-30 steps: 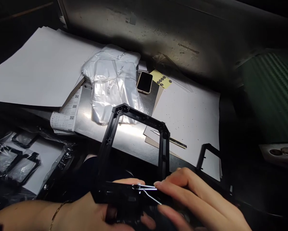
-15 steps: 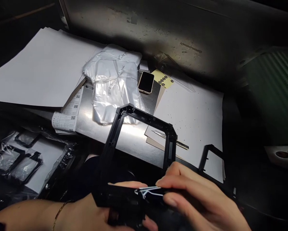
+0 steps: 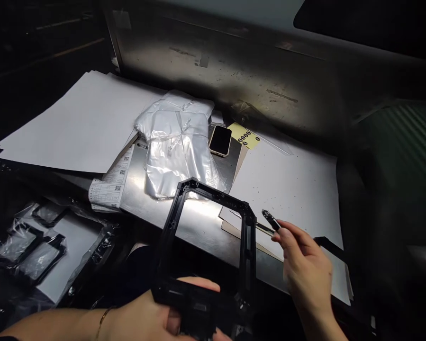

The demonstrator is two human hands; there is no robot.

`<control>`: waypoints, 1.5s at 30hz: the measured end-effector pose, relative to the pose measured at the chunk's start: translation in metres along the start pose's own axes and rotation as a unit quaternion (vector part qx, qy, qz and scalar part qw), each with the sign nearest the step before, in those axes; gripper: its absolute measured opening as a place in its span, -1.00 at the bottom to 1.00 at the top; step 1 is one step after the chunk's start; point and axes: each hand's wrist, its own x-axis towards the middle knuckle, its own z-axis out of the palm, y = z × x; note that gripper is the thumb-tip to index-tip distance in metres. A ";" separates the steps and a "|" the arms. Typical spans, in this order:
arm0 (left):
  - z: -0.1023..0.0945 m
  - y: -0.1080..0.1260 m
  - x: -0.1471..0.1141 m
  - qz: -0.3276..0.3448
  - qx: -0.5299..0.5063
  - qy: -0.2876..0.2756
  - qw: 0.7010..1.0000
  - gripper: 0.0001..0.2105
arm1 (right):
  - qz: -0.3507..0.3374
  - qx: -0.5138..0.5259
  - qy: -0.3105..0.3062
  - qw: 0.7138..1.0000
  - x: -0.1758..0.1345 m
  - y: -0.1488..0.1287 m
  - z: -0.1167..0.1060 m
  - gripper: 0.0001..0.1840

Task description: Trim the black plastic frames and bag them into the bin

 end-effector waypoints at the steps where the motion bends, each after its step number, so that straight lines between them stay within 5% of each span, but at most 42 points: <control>1: 0.000 -0.001 0.000 -0.004 -0.006 0.008 1.000 -0.50 | -0.001 -0.021 -0.012 1.000 0.003 0.007 0.004 -0.73; 6: -0.003 -0.005 0.000 0.005 -0.022 0.017 1.000 -0.48 | -0.018 -0.046 -0.078 0.996 0.008 0.029 0.021 -0.73; 11: -0.011 -0.015 -0.001 0.028 -0.036 0.014 0.999 -0.52 | -0.009 0.008 -0.078 0.997 0.013 0.037 0.029 -0.73; 17: -0.009 -0.017 0.002 0.010 -0.014 0.019 1.000 -0.47 | 0.062 0.201 -0.081 0.974 0.002 -0.008 0.022 -0.75; 23: -0.006 -0.021 0.009 -0.024 -0.026 -0.001 0.999 -0.44 | 0.199 0.362 -0.211 0.886 -0.026 -0.045 0.021 -0.80; 28: -0.021 -0.016 0.000 0.061 -0.129 -0.088 0.986 -0.22 | 0.222 0.341 -0.179 0.896 -0.047 -0.031 0.019 -0.80; 33: -0.036 -0.009 -0.017 0.062 -0.169 -0.004 0.984 -0.68 | 0.140 0.196 -0.249 0.938 -0.058 -0.011 0.016 -0.80; 37: -0.044 -0.014 -0.023 0.067 -0.145 0.012 0.987 -0.72 | 0.014 -0.004 -0.159 0.987 -0.047 0.015 0.015 -0.77; 45: -0.048 -0.020 -0.025 0.073 -0.136 0.000 0.988 -0.71 | -0.126 -0.135 -0.188 0.965 -0.036 0.061 0.018 -0.73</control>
